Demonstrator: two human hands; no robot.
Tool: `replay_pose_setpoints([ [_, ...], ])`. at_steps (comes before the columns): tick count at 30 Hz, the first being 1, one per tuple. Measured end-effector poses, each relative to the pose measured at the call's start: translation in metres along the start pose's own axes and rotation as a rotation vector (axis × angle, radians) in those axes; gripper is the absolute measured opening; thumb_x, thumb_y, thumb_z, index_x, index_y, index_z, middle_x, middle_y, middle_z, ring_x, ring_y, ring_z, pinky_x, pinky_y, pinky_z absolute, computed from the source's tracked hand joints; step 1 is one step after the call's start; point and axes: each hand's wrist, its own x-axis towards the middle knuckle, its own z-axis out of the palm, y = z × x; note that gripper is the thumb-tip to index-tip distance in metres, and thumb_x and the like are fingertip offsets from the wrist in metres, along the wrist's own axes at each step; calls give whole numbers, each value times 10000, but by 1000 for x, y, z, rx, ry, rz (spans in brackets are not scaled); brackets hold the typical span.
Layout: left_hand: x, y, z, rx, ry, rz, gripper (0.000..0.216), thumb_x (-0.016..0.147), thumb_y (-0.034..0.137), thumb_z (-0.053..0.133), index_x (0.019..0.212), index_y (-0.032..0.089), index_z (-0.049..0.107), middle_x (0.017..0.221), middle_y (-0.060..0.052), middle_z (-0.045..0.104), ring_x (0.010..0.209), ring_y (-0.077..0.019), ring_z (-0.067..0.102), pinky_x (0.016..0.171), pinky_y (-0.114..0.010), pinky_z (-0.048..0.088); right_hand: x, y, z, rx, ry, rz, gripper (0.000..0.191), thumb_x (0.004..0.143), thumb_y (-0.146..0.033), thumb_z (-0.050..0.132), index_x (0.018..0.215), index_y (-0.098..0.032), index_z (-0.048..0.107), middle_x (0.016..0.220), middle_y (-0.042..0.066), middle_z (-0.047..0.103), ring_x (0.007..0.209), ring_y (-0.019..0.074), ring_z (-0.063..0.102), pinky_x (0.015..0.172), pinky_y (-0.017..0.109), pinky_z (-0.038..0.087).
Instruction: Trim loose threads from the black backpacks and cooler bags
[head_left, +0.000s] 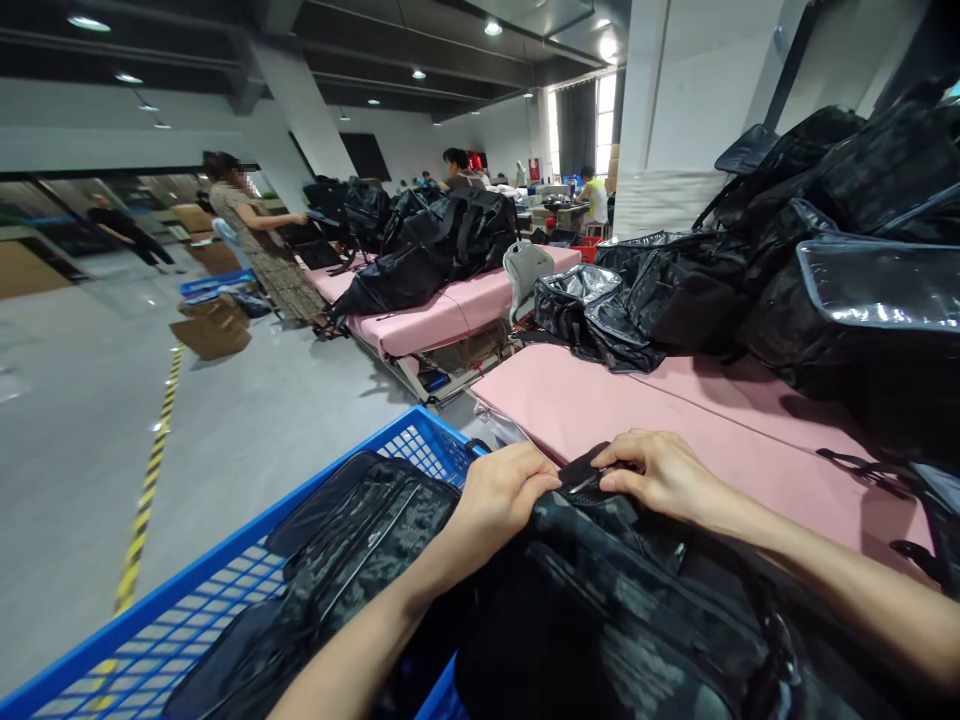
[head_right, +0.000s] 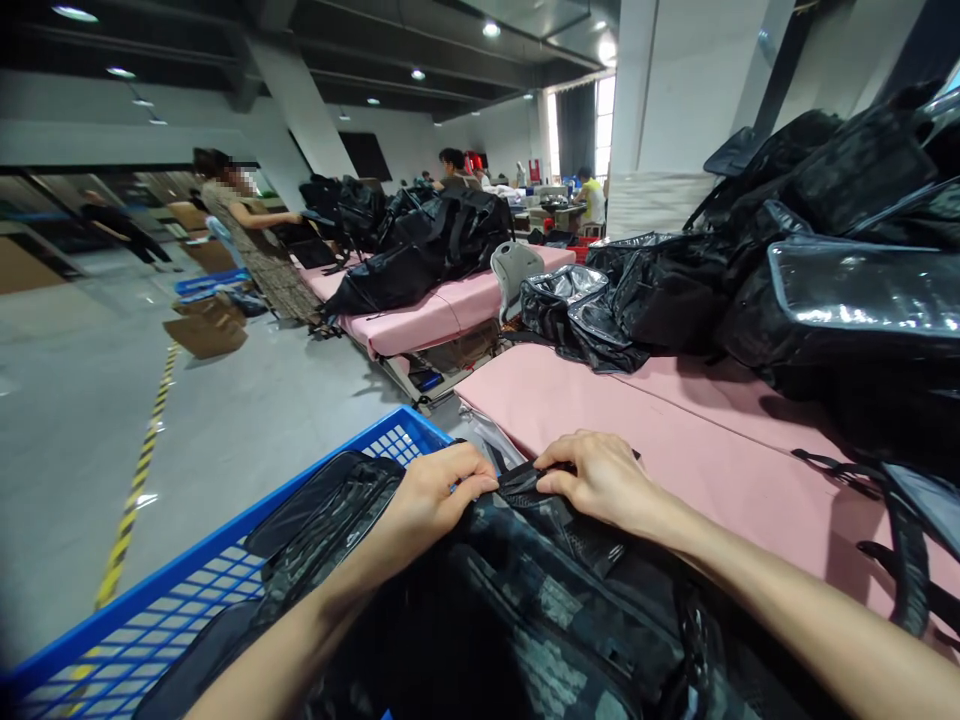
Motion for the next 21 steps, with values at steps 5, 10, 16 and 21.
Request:
replay_pose_setpoints([
  [5,4,4,-3,106,-47,83,195,845,190,467,711,160,604,730,-12,605,702,-127,534,653,-230,393,8,6,6,96,-82,-50,162,766,-276,635,908,-227,696,869,7,694,814,167,610,749,261,418],
  [10,5,9,-2,92,-65,110,197,839,170,461,694,165,595,723,-8,606,695,-122,541,654,-224,399,10,7,10,119,-71,-127,117,777,-244,630,862,-213,705,821,5,693,785,150,603,731,239,405],
  [16,2,-5,-6,187,133,83,206,851,167,430,738,166,602,761,-28,634,737,-145,577,699,-263,435,6,10,5,116,-28,-86,121,784,-232,620,877,-218,696,838,4,683,791,143,596,734,240,409],
  [21,-6,-17,-11,355,452,143,367,856,147,411,1218,149,473,1308,-139,475,1213,-236,425,979,-408,351,6,8,11,53,-8,-208,135,806,-251,602,898,-199,686,841,30,688,800,162,590,761,275,410],
])
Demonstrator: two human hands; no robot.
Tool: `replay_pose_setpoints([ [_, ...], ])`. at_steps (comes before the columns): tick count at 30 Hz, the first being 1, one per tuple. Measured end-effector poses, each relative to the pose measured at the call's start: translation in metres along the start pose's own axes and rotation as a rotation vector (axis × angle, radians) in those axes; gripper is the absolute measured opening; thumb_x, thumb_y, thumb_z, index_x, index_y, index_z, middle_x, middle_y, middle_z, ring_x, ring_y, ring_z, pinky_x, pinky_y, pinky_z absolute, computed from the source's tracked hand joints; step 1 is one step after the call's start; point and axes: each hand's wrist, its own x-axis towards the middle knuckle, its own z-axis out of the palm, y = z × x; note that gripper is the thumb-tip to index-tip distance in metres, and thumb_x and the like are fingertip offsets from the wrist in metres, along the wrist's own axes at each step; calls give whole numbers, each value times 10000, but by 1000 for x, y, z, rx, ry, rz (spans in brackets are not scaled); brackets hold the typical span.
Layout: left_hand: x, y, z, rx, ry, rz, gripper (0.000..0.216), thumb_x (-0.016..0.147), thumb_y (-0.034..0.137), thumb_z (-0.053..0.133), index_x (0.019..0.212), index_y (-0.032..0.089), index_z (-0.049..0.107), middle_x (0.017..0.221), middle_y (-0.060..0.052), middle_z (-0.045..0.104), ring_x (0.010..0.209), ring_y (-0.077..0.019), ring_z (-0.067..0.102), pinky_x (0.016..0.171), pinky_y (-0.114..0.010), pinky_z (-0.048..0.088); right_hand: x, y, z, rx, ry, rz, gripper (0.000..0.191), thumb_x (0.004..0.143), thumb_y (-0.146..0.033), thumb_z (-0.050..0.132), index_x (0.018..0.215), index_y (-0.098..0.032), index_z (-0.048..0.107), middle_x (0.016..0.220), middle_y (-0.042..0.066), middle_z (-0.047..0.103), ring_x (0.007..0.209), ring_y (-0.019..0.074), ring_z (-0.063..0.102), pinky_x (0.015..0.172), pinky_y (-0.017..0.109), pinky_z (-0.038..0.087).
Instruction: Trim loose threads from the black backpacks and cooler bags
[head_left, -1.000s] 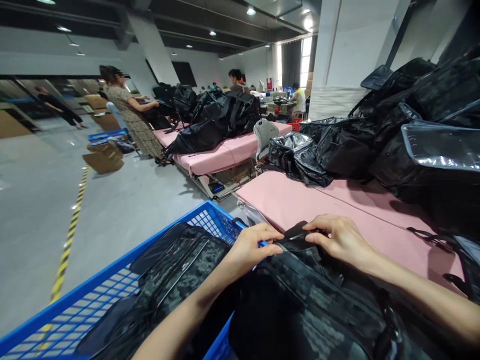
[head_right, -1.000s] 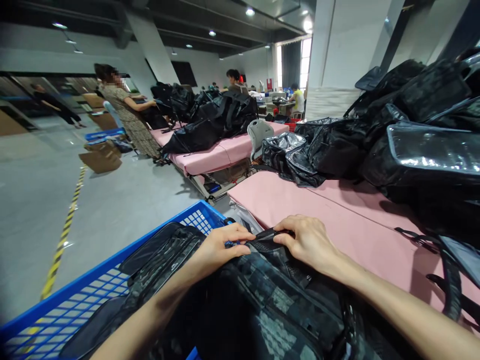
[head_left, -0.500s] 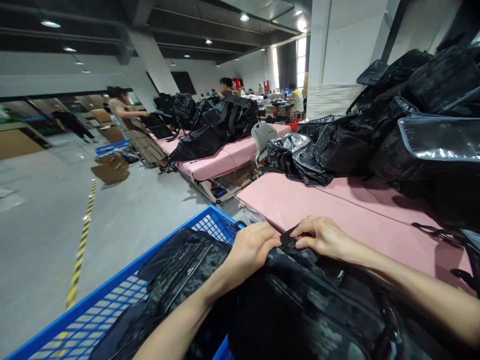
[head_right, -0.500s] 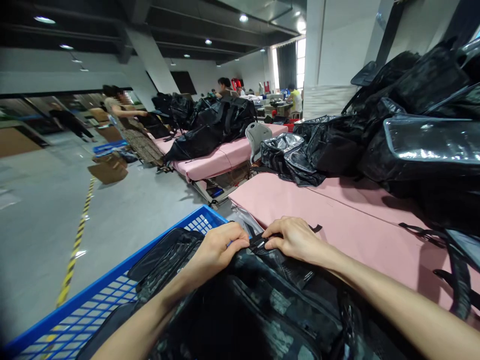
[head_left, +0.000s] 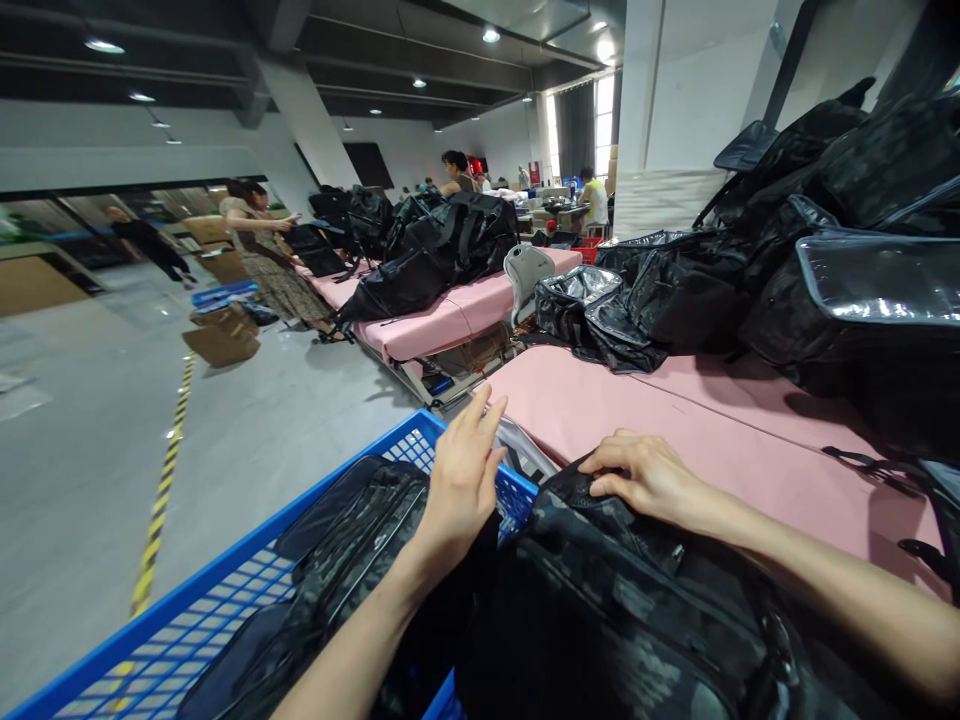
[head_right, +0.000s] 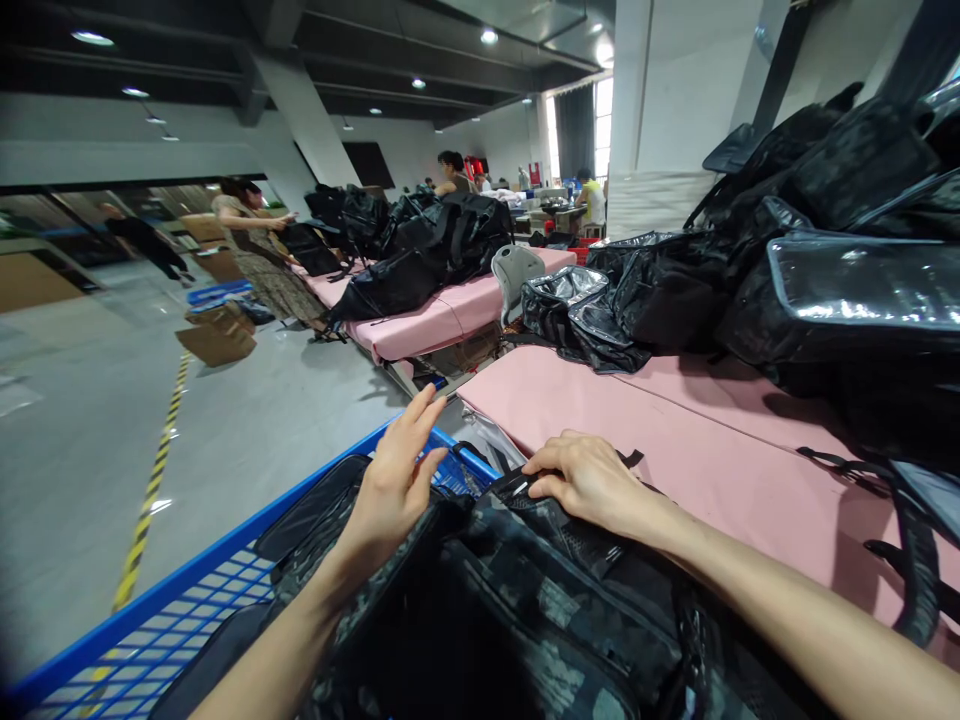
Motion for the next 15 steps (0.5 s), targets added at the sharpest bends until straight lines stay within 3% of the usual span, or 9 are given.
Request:
replay_pose_setpoints([
  [3,-8,16,-6,-94,-66,108,320,850,134,441,1153,190,526,1173,-85,593,1113,-193,515,944,-357,391,1,0,2,39,17,1,105,801,-224,598,844,-196,689,806,21,686,774,157,586,750,279,416],
  [6,-11,36,-9,-162,-150,188,233,847,143,460,1019,206,604,1040,-52,659,1037,-190,553,914,-357,396,-4,6,-11,210,132,153,119,785,-235,590,845,-192,682,828,18,680,770,157,596,714,272,441],
  [8,-5,45,-4,-193,-310,164,207,843,199,490,1004,201,619,1020,-51,667,999,-196,568,886,-354,407,-13,11,-26,311,260,256,162,769,-271,587,869,-174,669,866,29,676,788,168,602,706,280,458],
  [10,8,50,6,-221,-546,105,186,815,258,542,963,200,638,984,-39,671,940,-193,584,839,-329,425,-24,12,-41,330,356,328,219,749,-315,597,888,-158,660,884,42,673,808,184,604,714,296,468],
  [13,32,51,22,-279,-852,-12,118,746,273,613,811,183,653,843,-10,668,789,-164,600,704,-260,441,-48,4,-57,285,366,376,258,737,-360,607,894,-162,660,898,48,674,822,198,607,720,309,480],
  [15,42,53,24,-279,-951,-57,100,738,264,608,736,170,642,737,1,656,695,-147,595,629,-235,429,-70,-4,-64,250,344,390,257,744,-378,605,889,-175,666,913,50,675,845,207,608,730,310,484],
])
